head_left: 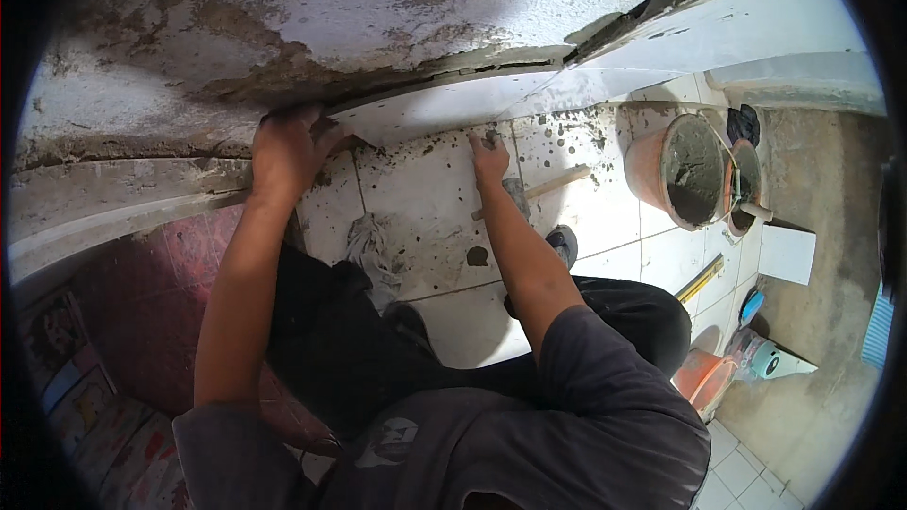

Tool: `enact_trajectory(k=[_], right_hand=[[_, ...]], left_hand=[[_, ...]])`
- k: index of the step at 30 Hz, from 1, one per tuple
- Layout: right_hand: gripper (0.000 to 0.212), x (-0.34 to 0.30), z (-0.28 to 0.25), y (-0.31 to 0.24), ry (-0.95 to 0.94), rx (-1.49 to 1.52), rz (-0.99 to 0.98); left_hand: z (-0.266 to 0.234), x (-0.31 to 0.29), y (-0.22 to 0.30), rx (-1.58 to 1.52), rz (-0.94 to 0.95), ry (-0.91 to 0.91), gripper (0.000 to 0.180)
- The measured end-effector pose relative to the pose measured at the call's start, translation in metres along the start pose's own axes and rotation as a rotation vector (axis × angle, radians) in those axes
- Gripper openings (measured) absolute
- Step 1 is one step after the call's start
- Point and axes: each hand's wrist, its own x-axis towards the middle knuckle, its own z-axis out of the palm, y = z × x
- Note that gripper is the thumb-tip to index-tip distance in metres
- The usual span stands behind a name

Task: The person applies mortar to the back of a ceramic tile and presses it onto a wall, tapping it into place with a rubber mallet and wiping excess mortar from the joints with a cloth.

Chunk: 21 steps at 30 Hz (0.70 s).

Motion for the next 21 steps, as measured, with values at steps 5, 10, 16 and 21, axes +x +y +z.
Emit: enact_trajectory(k=[5,10,16,21], right_hand=[[0.057,-0.031,0.026,-0.034,-0.216,0.312,0.17],[0.071,-0.059,0.052,-0.043,-0.341,0.631,0.449],[0.074,-0.066,0.065,-0.047,-0.439,0.797,0.435],[0.075,-0.061,0.067,-0.036,-0.478,0.787,0.414]], left_hand=[[-0.001,0.006,0.005,0.075,-0.06,-0.071,0.037],[0.005,0.004,-0.004,-0.014,0.025,0.088,0.036],[0.006,0.004,-0.002,0.015,0.012,0.039,0.036],[0.007,0.003,-0.002,0.008,-0.032,0.007,0.036]])
